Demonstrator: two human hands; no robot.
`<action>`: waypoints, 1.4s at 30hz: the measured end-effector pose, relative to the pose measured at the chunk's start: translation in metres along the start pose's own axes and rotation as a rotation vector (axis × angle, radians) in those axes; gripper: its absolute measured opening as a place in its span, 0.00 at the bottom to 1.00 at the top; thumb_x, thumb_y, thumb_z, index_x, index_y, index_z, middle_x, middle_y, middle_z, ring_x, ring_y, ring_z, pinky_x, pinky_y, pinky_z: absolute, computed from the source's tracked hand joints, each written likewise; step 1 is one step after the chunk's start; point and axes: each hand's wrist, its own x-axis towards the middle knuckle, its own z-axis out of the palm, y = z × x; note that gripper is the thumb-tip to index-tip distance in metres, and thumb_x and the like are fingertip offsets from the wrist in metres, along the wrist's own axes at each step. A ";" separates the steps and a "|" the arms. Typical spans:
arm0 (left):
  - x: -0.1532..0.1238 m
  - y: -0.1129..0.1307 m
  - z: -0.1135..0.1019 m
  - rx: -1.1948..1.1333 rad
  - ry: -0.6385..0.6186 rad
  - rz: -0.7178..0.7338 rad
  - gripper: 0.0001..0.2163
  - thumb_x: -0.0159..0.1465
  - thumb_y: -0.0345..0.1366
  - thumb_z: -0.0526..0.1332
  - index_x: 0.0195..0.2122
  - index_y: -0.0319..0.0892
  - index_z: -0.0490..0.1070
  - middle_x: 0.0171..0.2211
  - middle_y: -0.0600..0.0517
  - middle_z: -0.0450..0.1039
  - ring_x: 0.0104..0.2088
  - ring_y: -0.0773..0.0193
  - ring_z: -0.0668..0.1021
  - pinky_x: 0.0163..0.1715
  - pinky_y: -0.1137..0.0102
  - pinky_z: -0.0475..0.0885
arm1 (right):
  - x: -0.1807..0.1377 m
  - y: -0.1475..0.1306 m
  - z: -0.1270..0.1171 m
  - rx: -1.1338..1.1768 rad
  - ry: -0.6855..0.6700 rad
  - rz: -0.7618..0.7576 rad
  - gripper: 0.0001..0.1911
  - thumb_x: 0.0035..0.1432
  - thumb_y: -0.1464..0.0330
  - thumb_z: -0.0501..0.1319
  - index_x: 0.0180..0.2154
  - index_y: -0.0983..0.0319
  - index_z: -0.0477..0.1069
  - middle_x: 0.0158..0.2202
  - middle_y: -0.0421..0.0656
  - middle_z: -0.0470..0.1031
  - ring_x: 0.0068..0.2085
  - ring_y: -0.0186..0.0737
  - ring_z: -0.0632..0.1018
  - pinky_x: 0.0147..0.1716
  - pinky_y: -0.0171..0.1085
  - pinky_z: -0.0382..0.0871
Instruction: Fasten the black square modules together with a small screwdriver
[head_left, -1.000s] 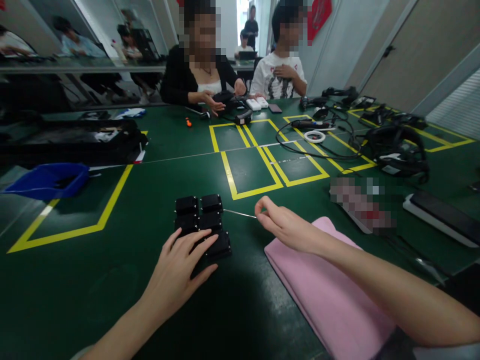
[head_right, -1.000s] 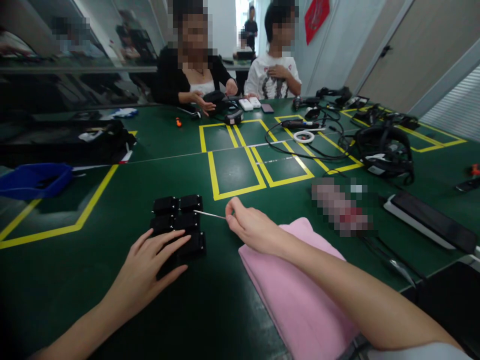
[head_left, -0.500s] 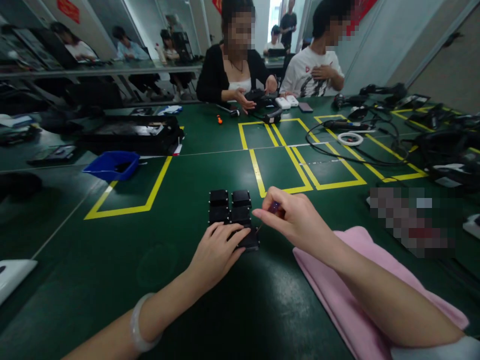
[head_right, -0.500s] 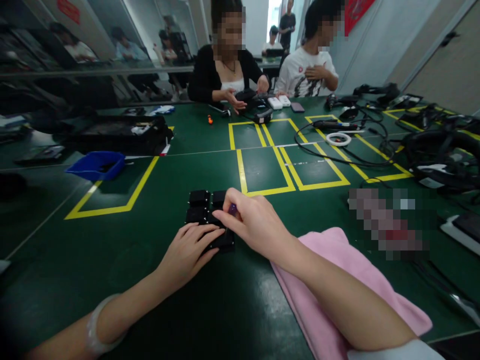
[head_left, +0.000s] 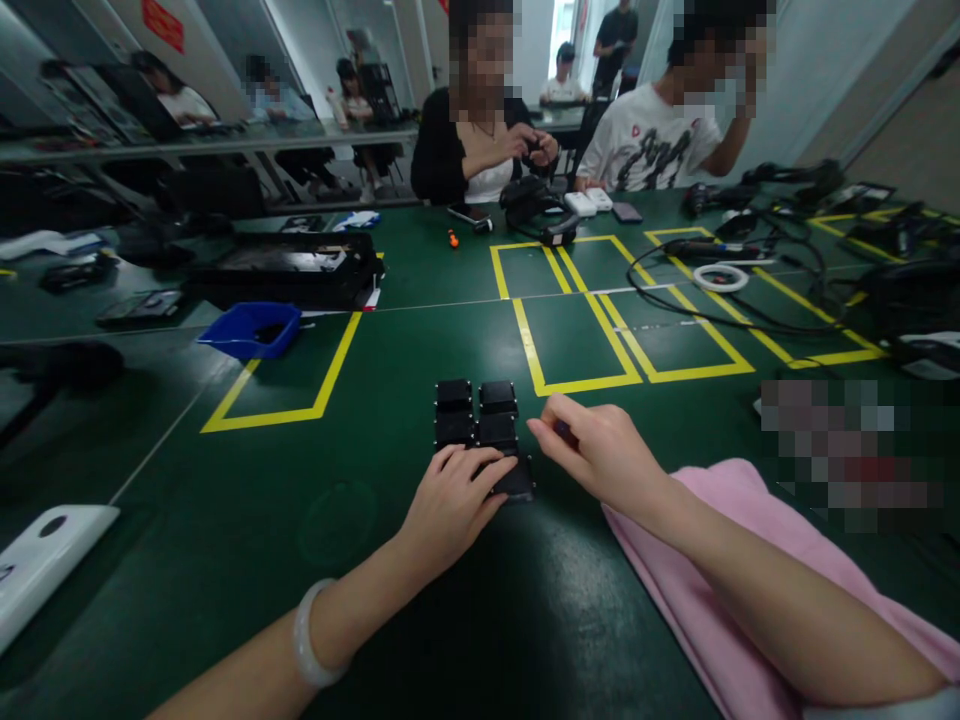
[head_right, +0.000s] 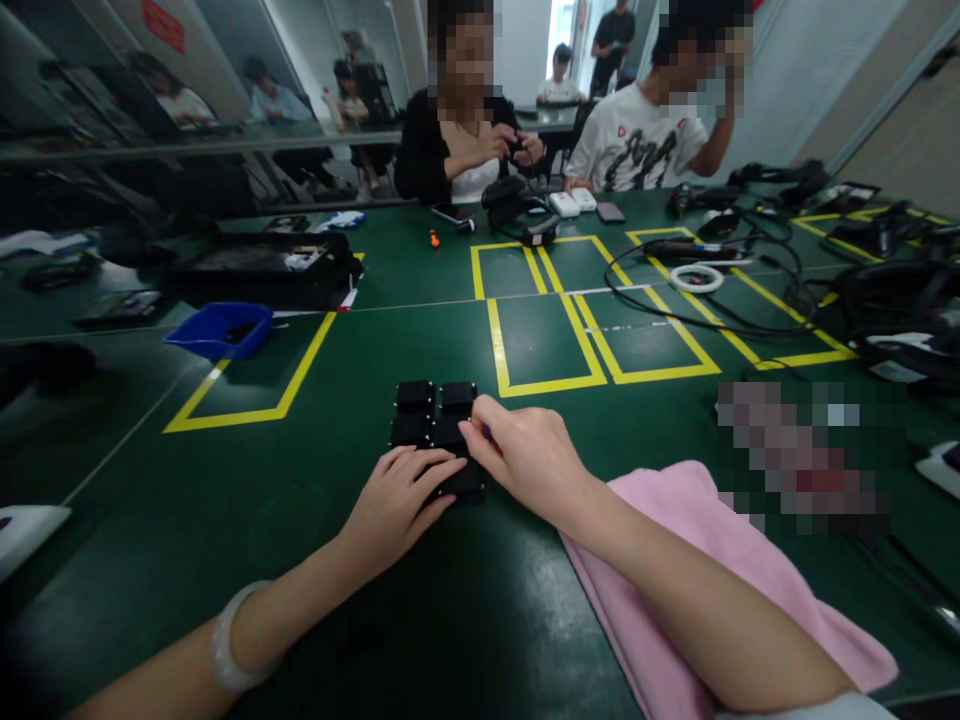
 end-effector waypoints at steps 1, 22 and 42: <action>0.000 0.000 0.000 0.000 0.001 0.003 0.17 0.66 0.32 0.58 0.56 0.46 0.65 0.52 0.50 0.71 0.52 0.58 0.72 0.55 0.58 0.62 | 0.001 0.000 -0.001 0.005 0.016 0.011 0.13 0.65 0.61 0.50 0.29 0.59 0.61 0.20 0.34 0.63 0.21 0.29 0.65 0.24 0.32 0.50; 0.000 0.000 0.003 0.024 0.038 0.012 0.17 0.66 0.34 0.58 0.56 0.47 0.66 0.52 0.50 0.71 0.53 0.59 0.71 0.61 0.54 0.57 | -0.011 0.000 0.005 0.035 0.102 -0.030 0.13 0.64 0.61 0.52 0.28 0.59 0.62 0.20 0.35 0.64 0.20 0.28 0.64 0.24 0.31 0.52; -0.001 0.001 0.001 0.034 0.003 -0.006 0.17 0.67 0.34 0.57 0.57 0.47 0.65 0.53 0.50 0.70 0.54 0.58 0.71 0.62 0.53 0.56 | -0.012 0.000 0.005 0.025 0.085 -0.115 0.13 0.65 0.62 0.51 0.29 0.59 0.61 0.20 0.33 0.62 0.19 0.26 0.63 0.23 0.31 0.52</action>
